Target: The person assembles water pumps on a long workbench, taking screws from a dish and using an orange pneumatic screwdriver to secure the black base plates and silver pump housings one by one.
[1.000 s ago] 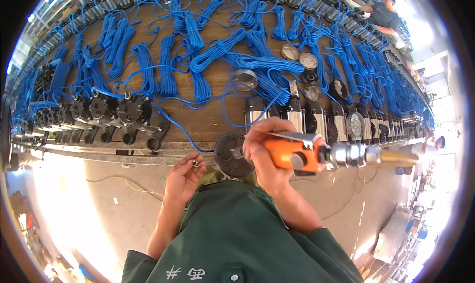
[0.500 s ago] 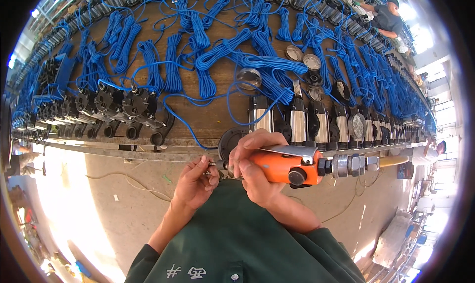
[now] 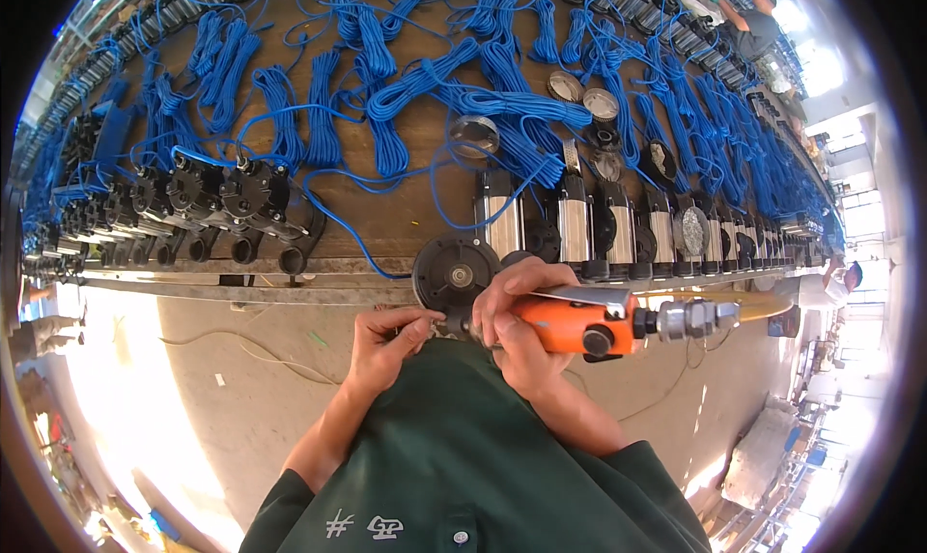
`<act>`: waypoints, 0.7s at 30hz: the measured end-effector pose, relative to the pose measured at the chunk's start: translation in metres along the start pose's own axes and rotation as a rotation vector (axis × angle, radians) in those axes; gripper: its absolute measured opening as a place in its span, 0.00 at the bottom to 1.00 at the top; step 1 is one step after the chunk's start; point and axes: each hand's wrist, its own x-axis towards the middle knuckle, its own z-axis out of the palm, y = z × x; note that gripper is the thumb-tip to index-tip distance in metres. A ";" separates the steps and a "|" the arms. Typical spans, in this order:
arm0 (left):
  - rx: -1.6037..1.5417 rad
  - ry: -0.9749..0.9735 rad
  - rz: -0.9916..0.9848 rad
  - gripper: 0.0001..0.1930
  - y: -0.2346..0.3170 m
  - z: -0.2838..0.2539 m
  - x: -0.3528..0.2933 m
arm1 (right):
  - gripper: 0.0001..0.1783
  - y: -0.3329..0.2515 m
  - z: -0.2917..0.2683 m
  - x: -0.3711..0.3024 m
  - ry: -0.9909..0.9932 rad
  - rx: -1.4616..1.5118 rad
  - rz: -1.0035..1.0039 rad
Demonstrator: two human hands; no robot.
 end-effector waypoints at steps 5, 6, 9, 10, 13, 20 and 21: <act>0.480 0.064 0.186 0.14 -0.008 0.005 0.006 | 0.16 0.018 -0.016 -0.004 -0.069 -0.056 0.036; 0.522 0.077 0.220 0.15 -0.009 0.005 0.007 | 0.17 0.020 -0.015 -0.004 -0.093 -0.089 0.050; 0.610 0.139 0.306 0.15 -0.013 0.006 0.011 | 0.14 0.026 -0.012 -0.004 -0.178 -0.213 0.031; 0.619 0.173 0.322 0.15 -0.015 0.005 0.012 | 0.13 0.027 -0.010 -0.003 -0.209 -0.254 0.025; 0.646 0.212 0.367 0.14 -0.025 0.001 0.014 | 0.11 0.020 0.004 0.001 -0.258 -0.373 0.068; 0.536 0.212 0.354 0.12 -0.033 -0.004 0.016 | 0.10 0.028 0.007 -0.002 -0.339 -0.479 0.034; 0.515 0.224 0.391 0.12 -0.036 -0.003 0.017 | 0.10 0.028 0.003 0.000 -0.401 -0.488 -0.004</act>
